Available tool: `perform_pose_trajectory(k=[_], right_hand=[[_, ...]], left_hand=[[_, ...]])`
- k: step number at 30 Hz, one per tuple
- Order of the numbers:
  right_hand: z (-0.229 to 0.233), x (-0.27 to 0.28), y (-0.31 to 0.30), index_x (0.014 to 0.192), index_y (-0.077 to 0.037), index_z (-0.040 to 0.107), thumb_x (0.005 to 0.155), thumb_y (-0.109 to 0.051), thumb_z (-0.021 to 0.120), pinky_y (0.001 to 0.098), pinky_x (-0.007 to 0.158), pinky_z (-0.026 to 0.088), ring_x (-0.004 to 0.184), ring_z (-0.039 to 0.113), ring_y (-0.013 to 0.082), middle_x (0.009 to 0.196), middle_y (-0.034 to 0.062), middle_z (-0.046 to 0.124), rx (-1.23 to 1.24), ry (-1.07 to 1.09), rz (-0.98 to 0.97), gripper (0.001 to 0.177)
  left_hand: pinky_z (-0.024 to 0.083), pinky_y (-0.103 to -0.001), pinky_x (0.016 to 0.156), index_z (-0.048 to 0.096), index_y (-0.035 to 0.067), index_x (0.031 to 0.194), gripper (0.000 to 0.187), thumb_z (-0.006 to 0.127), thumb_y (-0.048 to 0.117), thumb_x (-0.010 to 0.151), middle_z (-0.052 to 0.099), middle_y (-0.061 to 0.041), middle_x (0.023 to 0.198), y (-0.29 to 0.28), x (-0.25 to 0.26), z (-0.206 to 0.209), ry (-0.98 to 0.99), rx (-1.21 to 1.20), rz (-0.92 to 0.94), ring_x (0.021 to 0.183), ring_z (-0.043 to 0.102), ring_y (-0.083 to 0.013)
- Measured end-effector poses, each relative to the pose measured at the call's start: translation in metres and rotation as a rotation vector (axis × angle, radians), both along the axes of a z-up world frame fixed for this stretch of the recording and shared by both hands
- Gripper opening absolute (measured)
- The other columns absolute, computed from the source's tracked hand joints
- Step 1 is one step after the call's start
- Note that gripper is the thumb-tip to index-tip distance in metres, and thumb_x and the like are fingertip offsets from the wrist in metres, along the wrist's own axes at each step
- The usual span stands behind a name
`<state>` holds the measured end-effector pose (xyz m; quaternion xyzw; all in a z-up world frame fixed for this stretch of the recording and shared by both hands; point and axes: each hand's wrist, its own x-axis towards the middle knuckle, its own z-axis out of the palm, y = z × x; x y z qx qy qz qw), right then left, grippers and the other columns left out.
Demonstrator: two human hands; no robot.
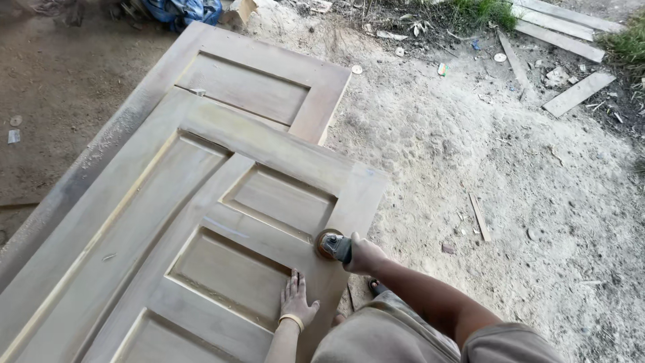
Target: The person uses an electric sander to smooth the surface of a large wooden door with recessed panels. They systematically move the sander across the flat surfaces and edges of the door, generating sawdust.
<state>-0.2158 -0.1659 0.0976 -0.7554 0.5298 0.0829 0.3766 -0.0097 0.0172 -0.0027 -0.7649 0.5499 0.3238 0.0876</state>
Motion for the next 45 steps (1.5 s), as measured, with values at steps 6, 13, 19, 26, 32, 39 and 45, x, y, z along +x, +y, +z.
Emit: perform_pose_trajectory(k=[6, 13, 19, 26, 32, 39, 45], right_hand=[[0.003, -0.022, -0.046, 0.12, 0.006, 0.043, 0.085, -0.026, 0.071, 0.0409, 0.065, 0.064, 0.082, 0.076, 0.0333, 0.091, 0.0225, 0.071, 0.058, 0.039, 0.085, 0.055], [-0.019, -0.066, -0.156, 0.13, 0.008, 0.045, 0.079, -0.021, 0.082, 0.0344, 0.07, 0.064, 0.085, 0.073, 0.0269, 0.1, 0.0202, 0.069, 0.04, -0.069, -0.147, 0.07], [-0.033, -0.083, -0.192, 0.132, -0.001, 0.059, 0.079, -0.023, 0.081, 0.0341, 0.079, 0.062, 0.091, 0.075, 0.0229, 0.106, 0.0154, 0.072, 0.045, -0.111, -0.208, 0.061], [-0.027, -0.106, -0.19, 0.128, 0.007, 0.048, 0.074, -0.03, 0.088, 0.0372, 0.082, 0.061, 0.095, 0.072, 0.0276, 0.108, 0.0199, 0.068, -0.019, -0.092, -0.182, 0.077], [-0.016, -0.12, -0.183, 0.129, 0.003, 0.045, 0.073, -0.028, 0.088, 0.0343, 0.075, 0.063, 0.09, 0.073, 0.0256, 0.106, 0.0176, 0.066, 0.058, -0.104, -0.177, 0.077], [-0.04, -0.124, -0.188, 0.132, 0.006, 0.043, 0.077, -0.024, 0.083, 0.0369, 0.068, 0.065, 0.084, 0.074, 0.0257, 0.103, 0.0172, 0.068, 0.096, -0.111, -0.199, 0.075], [-0.079, -0.117, -0.189, 0.135, 0.014, 0.036, 0.074, -0.037, 0.089, 0.0408, 0.081, 0.062, 0.101, 0.071, 0.0337, 0.113, 0.0257, 0.065, -0.071, -0.15, -0.054, 0.096]], left_hand=[[0.033, -0.042, 0.121, 0.032, 0.021, 0.157, 0.092, 0.076, 0.049, 0.081, 0.042, -0.007, 0.153, 0.035, -0.027, -0.006, -0.105, -0.115, 0.421, 0.146, 0.036, -0.0277], [0.03, -0.045, 0.122, 0.044, 0.02, 0.147, 0.079, 0.076, 0.053, 0.083, 0.042, -0.008, 0.154, 0.028, -0.04, 0.005, -0.17, -0.018, 0.733, 0.147, 0.035, -0.027], [0.018, -0.045, 0.127, 0.021, 0.021, 0.16, 0.101, 0.076, 0.057, 0.084, 0.022, -0.008, 0.166, 0.021, -0.06, 0.015, -0.202, 0.115, 0.742, 0.154, 0.021, -0.0257], [0.014, -0.043, 0.129, 0.014, 0.023, 0.163, 0.106, 0.076, 0.057, 0.084, 0.014, -0.006, 0.17, 0.019, -0.061, 0.016, -0.169, 0.139, 0.776, 0.158, 0.013, -0.0234], [0.016, -0.041, 0.129, 0.016, 0.023, 0.163, 0.106, 0.077, 0.059, 0.084, 0.014, -0.006, 0.171, 0.014, -0.063, 0.016, -0.171, 0.175, 0.799, 0.158, 0.013, -0.0232], [0.007, -0.044, 0.13, 0.008, 0.024, 0.164, 0.11, 0.073, 0.063, 0.085, 0.003, -0.003, 0.173, 0.02, -0.08, 0.023, -0.191, 0.133, 0.795, 0.159, 0.002, -0.0229], [0.004, -0.064, 0.125, -0.002, 0.034, 0.164, 0.091, 0.048, 0.068, 0.096, -0.015, 0.004, 0.173, 0.054, -0.132, 0.026, -0.177, 0.229, 0.891, 0.159, -0.011, -0.0216]])
